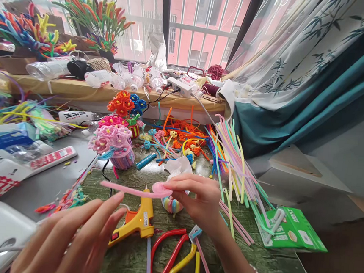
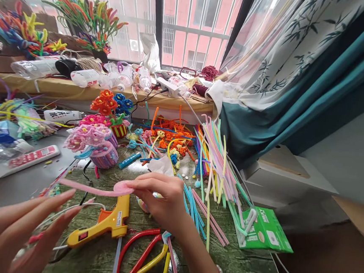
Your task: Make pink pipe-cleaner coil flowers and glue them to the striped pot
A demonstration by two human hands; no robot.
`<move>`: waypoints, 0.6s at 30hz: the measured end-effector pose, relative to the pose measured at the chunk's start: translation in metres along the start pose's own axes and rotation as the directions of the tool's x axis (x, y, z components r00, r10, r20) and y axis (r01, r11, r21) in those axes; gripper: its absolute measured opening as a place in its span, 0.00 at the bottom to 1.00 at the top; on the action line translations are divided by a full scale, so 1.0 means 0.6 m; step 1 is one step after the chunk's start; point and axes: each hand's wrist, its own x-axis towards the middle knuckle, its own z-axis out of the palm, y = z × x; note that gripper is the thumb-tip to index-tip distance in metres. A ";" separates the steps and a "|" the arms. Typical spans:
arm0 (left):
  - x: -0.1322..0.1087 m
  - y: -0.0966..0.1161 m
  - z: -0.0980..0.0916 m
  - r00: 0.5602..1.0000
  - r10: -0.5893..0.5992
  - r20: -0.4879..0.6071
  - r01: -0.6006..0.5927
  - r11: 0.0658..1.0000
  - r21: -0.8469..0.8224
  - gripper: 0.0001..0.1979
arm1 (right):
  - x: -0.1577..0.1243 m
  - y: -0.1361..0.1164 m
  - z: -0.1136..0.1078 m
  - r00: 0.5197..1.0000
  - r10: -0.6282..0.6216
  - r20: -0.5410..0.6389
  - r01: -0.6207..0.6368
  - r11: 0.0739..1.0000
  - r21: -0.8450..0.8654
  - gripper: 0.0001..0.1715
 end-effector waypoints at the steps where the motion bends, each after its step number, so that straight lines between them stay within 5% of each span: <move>1: 0.014 0.002 0.000 0.997 0.081 -0.013 -0.080 0.994 0.069 0.31 | 0.000 0.000 0.000 1.000 -0.010 0.002 0.010 1.000 -0.005 0.09; 4: 0.044 0.007 0.009 0.969 0.246 0.029 -0.248 0.955 0.161 0.31 | 0.001 0.000 0.001 1.000 -0.027 0.002 0.027 1.000 0.008 0.10; 10: 0.049 0.015 0.019 0.974 0.225 -0.020 -0.225 0.974 0.021 0.20 | 0.004 -0.005 0.001 1.000 0.010 0.000 -0.010 0.993 0.115 0.13; 18: 0.065 0.012 0.021 0.960 0.250 0.124 -0.246 0.968 -0.049 0.14 | -0.001 -0.005 0.004 0.978 0.203 0.039 -0.203 0.911 0.360 0.07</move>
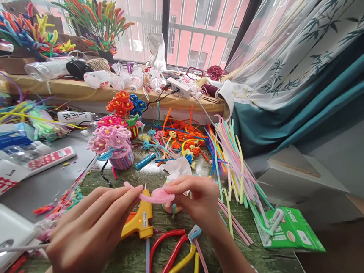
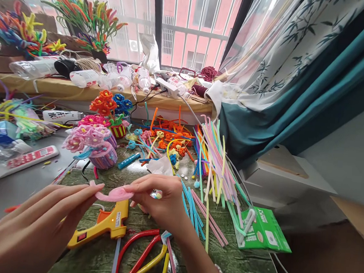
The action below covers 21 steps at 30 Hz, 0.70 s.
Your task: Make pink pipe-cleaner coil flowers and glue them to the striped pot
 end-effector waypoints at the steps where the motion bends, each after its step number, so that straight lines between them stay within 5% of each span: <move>1: 0.003 0.001 0.004 1.000 -0.016 -0.027 0.016 1.000 -0.001 0.12 | 0.000 0.001 0.001 0.999 0.037 0.001 -0.037 0.998 0.049 0.06; 6: 0.023 0.011 0.020 0.977 -0.130 -0.168 0.105 0.983 -0.152 0.03 | 0.002 0.004 0.013 0.982 0.188 -0.010 -0.180 0.955 0.234 0.05; 13: 0.026 0.016 0.027 0.937 -0.344 -0.056 0.291 0.861 -0.417 0.04 | 0.005 0.006 0.027 0.938 0.346 0.010 -0.325 0.872 0.366 0.06; 21: 0.018 0.024 0.054 0.842 -0.537 0.051 0.443 0.634 -0.634 0.04 | 0.005 0.009 0.035 0.906 0.424 0.004 -0.381 0.810 0.446 0.14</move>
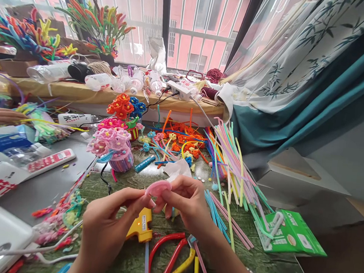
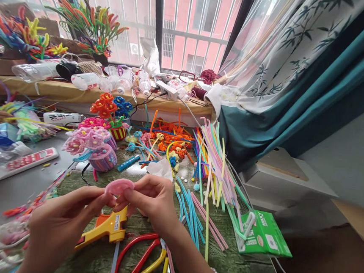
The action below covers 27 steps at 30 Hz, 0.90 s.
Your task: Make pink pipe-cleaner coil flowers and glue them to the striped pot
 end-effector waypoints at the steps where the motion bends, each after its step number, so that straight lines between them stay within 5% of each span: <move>1: -0.001 0.000 0.003 0.999 -0.035 0.000 0.035 0.999 -0.032 0.04 | 0.001 0.001 0.001 1.000 0.007 0.008 -0.007 1.000 0.022 0.14; 7: -0.005 0.017 0.021 0.948 -0.317 -0.031 0.302 0.925 -0.231 0.05 | 0.003 0.006 0.002 0.999 0.029 0.031 -0.032 0.996 0.080 0.17; 11: -0.007 0.026 0.027 0.919 -0.393 0.014 0.378 0.874 -0.306 0.06 | 0.004 0.007 0.001 0.999 0.023 0.042 -0.027 0.996 0.087 0.16; 20: -0.004 -0.003 0.025 0.970 -0.241 0.043 0.244 0.933 -0.267 0.05 | 0.006 0.003 0.004 0.998 0.058 0.028 -0.060 0.996 0.062 0.17; 27: 0.007 0.003 0.013 0.967 -0.240 0.089 0.254 0.943 -0.213 0.05 | 0.009 -0.017 -0.011 0.991 0.130 0.044 -0.123 0.984 -0.125 0.17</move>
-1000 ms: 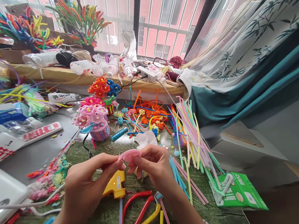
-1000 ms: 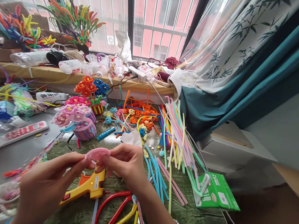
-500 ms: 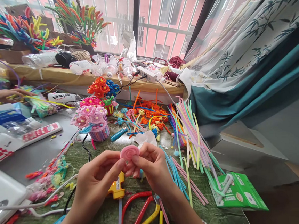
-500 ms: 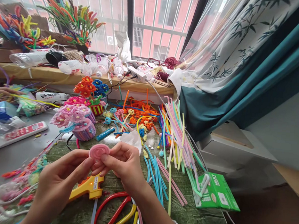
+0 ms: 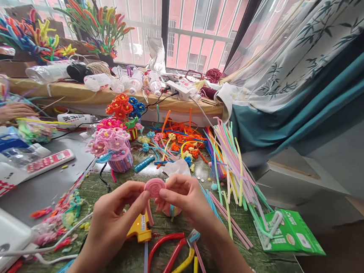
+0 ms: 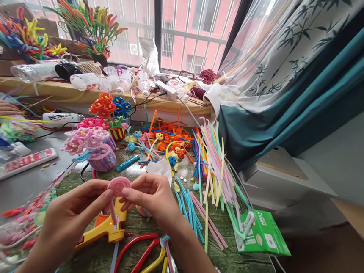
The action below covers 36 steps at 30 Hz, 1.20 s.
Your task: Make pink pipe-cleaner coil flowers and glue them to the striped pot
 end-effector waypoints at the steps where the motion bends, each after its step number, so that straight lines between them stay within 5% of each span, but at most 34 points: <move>1: 0.001 0.002 -0.002 1.000 -0.014 0.005 0.014 1.000 0.010 0.05 | -0.001 -0.004 -0.003 1.000 -0.015 -0.015 0.015 0.999 -0.030 0.16; 6: 0.004 -0.005 -0.011 0.995 0.043 0.086 -0.050 0.995 0.089 0.06 | -0.003 -0.013 -0.010 0.998 -0.023 -0.064 0.014 0.990 -0.143 0.17; 36: 0.005 -0.018 -0.007 0.985 0.159 0.065 -0.171 0.936 0.308 0.05 | 0.003 0.011 -0.008 0.991 0.117 -0.070 -0.124 0.985 -0.122 0.21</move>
